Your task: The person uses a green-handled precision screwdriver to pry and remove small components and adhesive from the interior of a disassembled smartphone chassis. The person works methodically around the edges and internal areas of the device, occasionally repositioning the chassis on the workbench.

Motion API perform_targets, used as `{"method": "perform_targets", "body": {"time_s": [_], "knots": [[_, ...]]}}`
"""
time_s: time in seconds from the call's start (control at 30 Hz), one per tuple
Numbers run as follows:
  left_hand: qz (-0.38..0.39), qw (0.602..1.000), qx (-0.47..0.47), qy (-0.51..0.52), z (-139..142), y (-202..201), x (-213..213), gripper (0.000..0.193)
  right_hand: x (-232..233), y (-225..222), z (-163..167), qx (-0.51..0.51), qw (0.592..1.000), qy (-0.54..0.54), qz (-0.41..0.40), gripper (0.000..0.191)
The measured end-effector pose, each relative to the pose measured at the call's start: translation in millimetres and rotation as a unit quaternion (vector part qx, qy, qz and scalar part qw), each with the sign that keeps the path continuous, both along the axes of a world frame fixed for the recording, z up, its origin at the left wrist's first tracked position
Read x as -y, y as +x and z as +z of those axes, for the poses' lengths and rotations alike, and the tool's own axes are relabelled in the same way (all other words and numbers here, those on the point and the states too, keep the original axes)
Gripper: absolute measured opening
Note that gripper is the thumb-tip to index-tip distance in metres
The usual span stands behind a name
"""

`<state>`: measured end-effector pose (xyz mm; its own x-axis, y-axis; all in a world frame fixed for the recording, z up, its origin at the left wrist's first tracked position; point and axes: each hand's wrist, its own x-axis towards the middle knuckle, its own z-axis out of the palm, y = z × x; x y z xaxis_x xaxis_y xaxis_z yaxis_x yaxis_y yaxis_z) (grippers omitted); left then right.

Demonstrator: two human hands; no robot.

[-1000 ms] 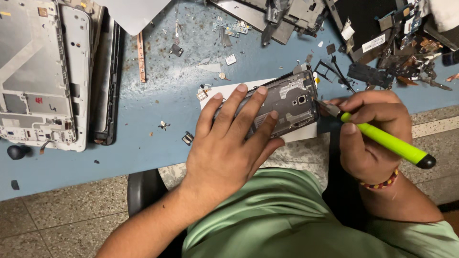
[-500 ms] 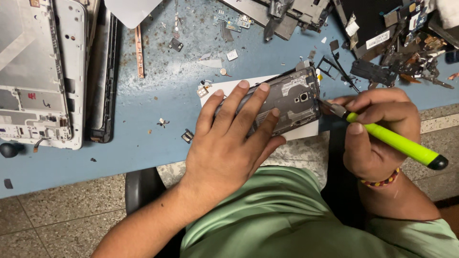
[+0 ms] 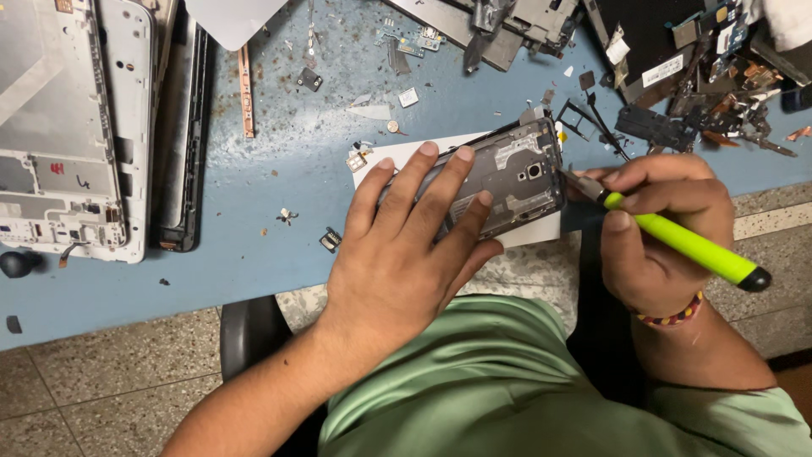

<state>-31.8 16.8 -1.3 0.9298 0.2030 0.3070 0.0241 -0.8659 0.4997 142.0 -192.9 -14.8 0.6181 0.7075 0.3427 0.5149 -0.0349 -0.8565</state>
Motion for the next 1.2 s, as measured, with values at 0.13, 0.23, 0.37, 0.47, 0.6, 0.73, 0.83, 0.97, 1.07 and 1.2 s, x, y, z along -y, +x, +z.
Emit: {"method": "perform_targets", "body": {"time_s": [0.13,0.23,0.37,0.47,0.6,0.73,0.83,0.97,1.07,1.2], "knots": [[0.0,1.0,0.003,0.003,0.4,0.1,-0.5,0.039,-0.3,-1.9,2.0,-0.018,1.0,0.012,0.001,0.024],[0.0,1.0,0.003,0.0,0.9,0.3,-0.4,0.04,0.6,-3.7,2.7,-0.018,1.0,0.009,-0.001,0.024],[0.001,1.0,0.004,0.004,0.8,-0.2,-0.8,0.039,1.2,-4.7,2.5,0.012,1.0,-0.017,-0.007,0.023],[0.0,1.0,0.004,0.004,0.5,-0.1,-0.6,0.04,0.2,-3.8,1.8,0.092,0.995,-0.034,0.007,0.023],[0.001,1.0,0.008,0.002,0.5,-0.5,-0.6,0.04,-1.0,-3.9,0.1,0.174,0.983,-0.052,0.014,0.023],[0.002,1.0,0.007,0.005,0.3,-0.5,-0.4,0.04,-0.6,-6.4,-1.5,0.106,0.994,-0.022,0.002,0.027],[0.0,1.0,0.006,0.003,-0.1,0.0,-0.5,0.04,-0.7,-6.3,-2.2,0.088,0.996,-0.019,0.0,0.025],[0.002,1.0,0.007,0.004,0.0,0.0,-0.1,0.039,-2.9,-5.7,-0.8,0.081,0.997,-0.016,0.01,0.023],[0.001,1.0,0.006,0.004,-0.2,0.0,-0.7,0.039,-5.9,-6.5,2.1,0.091,0.995,-0.028,0.013,0.02],[0.001,1.0,0.004,0.005,0.1,-0.5,-0.5,0.04,-11.3,-6.4,4.2,0.108,0.994,-0.033,0.005,0.019]]}}
